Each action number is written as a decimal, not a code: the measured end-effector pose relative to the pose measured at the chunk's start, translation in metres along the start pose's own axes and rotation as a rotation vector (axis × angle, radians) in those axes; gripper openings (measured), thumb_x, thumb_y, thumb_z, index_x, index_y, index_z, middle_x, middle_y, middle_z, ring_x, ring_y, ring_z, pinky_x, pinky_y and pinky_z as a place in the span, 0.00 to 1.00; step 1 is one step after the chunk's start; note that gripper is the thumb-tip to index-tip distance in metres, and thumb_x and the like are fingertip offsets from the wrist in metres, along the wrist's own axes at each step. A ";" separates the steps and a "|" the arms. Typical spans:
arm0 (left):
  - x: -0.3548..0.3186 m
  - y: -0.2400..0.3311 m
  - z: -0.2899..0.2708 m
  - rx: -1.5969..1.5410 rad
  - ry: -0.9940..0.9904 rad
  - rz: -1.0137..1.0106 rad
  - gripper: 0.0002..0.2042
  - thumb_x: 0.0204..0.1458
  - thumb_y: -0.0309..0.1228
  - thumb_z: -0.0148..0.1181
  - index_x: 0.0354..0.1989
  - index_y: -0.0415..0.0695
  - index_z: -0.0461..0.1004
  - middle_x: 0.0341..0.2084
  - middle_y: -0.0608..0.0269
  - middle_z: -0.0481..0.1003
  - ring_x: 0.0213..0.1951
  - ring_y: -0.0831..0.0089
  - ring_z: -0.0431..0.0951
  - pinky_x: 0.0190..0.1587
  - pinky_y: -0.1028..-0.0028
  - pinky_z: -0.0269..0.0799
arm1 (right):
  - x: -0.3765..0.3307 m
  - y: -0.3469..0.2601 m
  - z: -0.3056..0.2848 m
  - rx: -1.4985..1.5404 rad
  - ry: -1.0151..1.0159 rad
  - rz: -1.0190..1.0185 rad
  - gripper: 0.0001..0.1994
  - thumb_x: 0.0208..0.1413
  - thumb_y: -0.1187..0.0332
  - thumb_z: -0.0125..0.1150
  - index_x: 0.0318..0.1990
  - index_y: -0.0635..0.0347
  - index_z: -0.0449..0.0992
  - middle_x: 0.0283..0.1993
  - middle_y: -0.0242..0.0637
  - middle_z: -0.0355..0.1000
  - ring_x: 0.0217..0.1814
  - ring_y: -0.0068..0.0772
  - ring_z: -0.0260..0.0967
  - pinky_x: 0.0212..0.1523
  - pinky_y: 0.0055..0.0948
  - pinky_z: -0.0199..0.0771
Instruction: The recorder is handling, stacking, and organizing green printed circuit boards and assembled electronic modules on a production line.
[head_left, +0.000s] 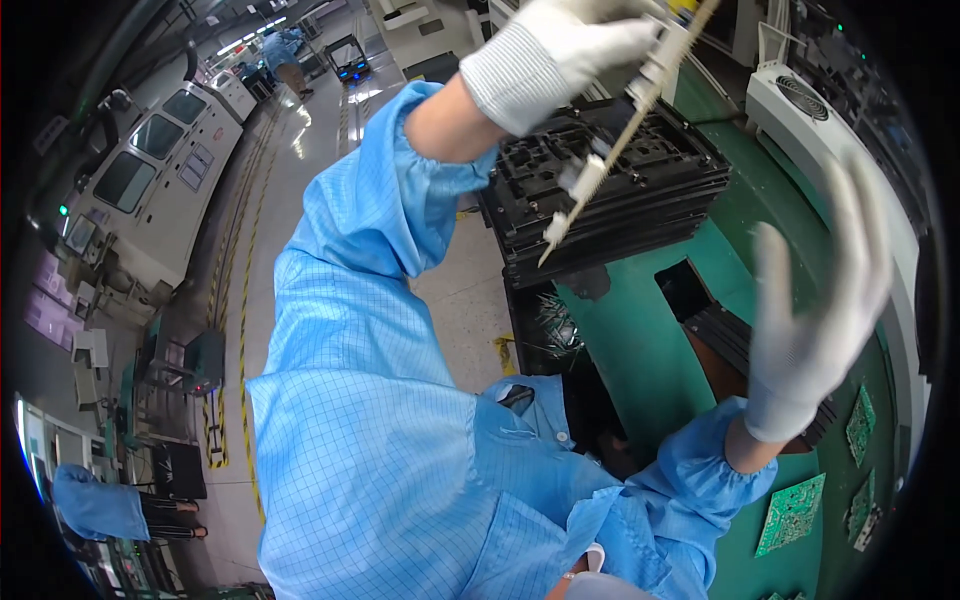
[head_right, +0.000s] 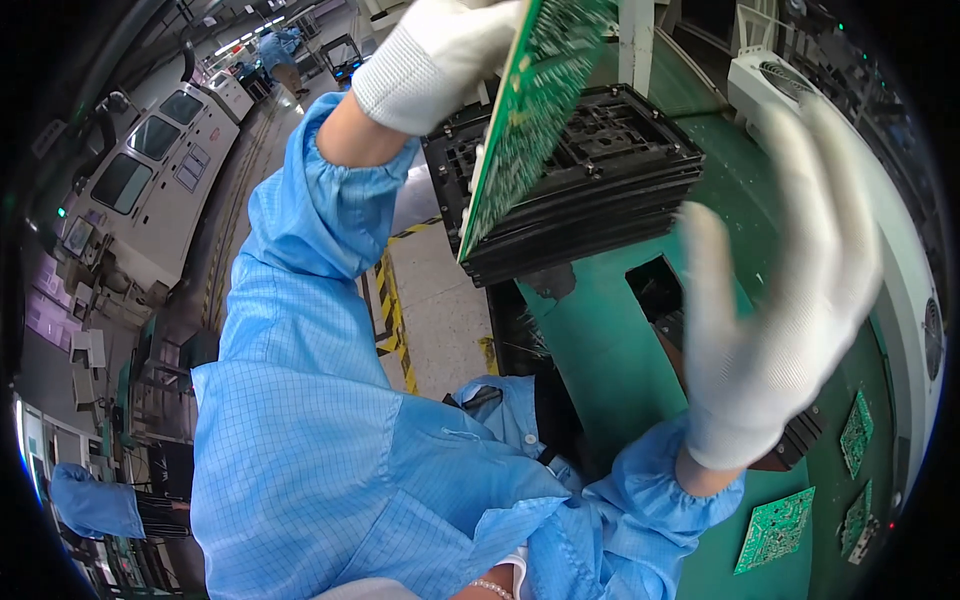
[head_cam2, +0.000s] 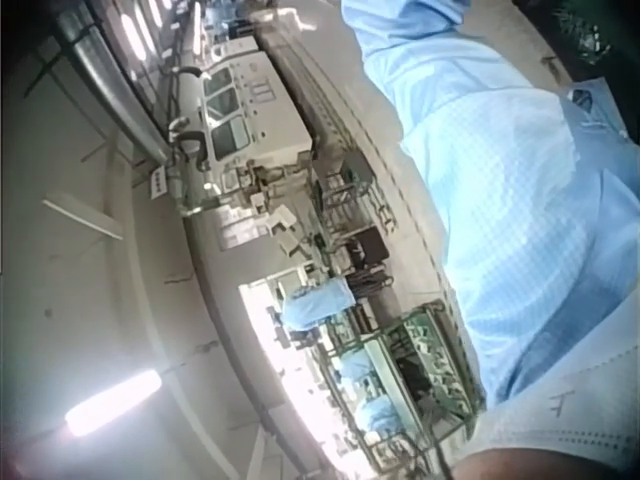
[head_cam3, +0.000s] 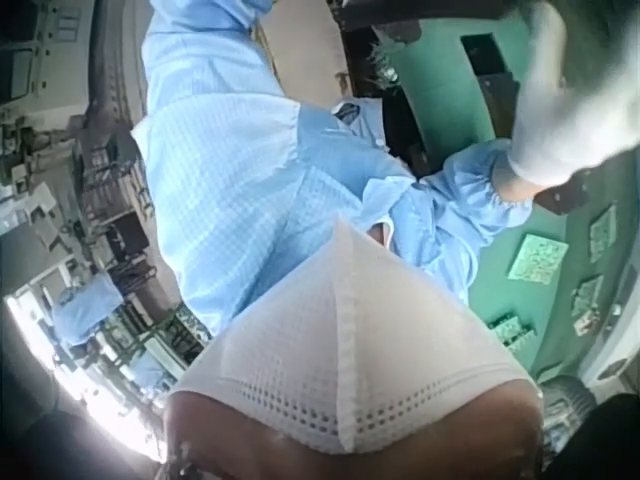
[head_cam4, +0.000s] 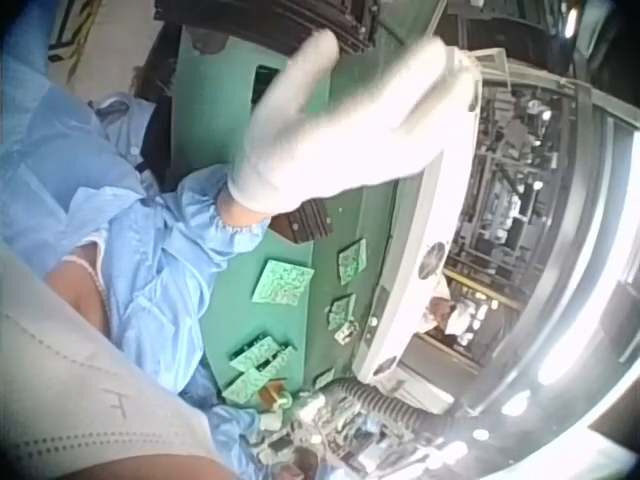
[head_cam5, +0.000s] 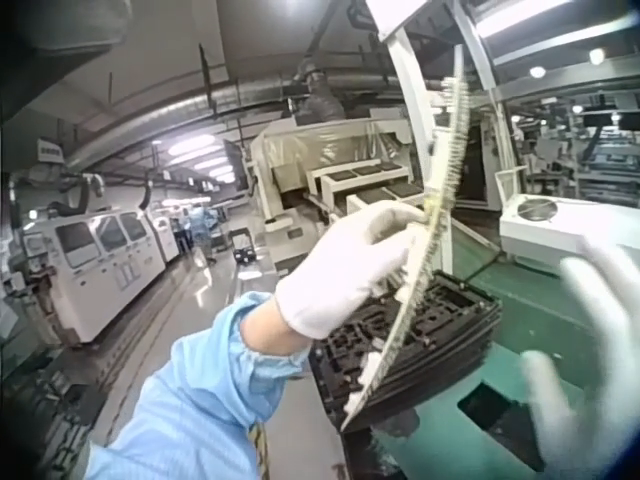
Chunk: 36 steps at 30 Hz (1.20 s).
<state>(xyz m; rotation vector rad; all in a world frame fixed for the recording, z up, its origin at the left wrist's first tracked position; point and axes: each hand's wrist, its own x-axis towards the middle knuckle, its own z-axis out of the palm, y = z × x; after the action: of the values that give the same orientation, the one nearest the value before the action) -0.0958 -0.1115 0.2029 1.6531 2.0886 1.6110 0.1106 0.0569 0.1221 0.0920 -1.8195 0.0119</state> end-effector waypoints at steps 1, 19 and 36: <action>0.009 -0.028 0.009 0.045 0.046 0.257 0.22 0.56 0.44 0.62 0.47 0.36 0.79 0.36 0.50 0.81 0.40 0.63 0.82 0.46 0.67 0.77 | 0.007 0.010 -0.009 -0.028 0.043 -0.070 0.30 0.51 0.75 0.70 0.64 0.58 0.71 0.67 0.47 0.68 0.68 0.48 0.66 0.67 0.42 0.69; -0.068 -0.067 0.171 -0.265 -0.906 -0.090 0.22 0.57 0.39 0.66 0.50 0.33 0.75 0.42 0.54 0.80 0.44 0.69 0.79 0.50 0.70 0.75 | -0.059 -0.012 -0.107 -0.178 -0.544 0.002 0.23 0.32 0.76 0.71 0.42 0.60 0.76 0.41 0.40 0.70 0.48 0.46 0.71 0.49 0.42 0.72; -0.125 -0.039 0.200 0.137 -0.409 0.273 0.19 0.47 0.25 0.62 0.50 0.46 0.77 0.42 0.59 0.78 0.44 0.54 0.79 0.47 0.60 0.78 | -0.071 -0.018 -0.098 -0.231 -0.588 0.046 0.24 0.39 0.77 0.71 0.48 0.58 0.76 0.42 0.39 0.71 0.47 0.47 0.70 0.48 0.41 0.71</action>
<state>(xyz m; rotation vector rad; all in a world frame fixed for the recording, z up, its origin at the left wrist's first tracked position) 0.0448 -0.0628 0.0165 2.1703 1.8634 1.0699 0.2237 0.0485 0.0766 -0.1235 -2.3945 -0.2128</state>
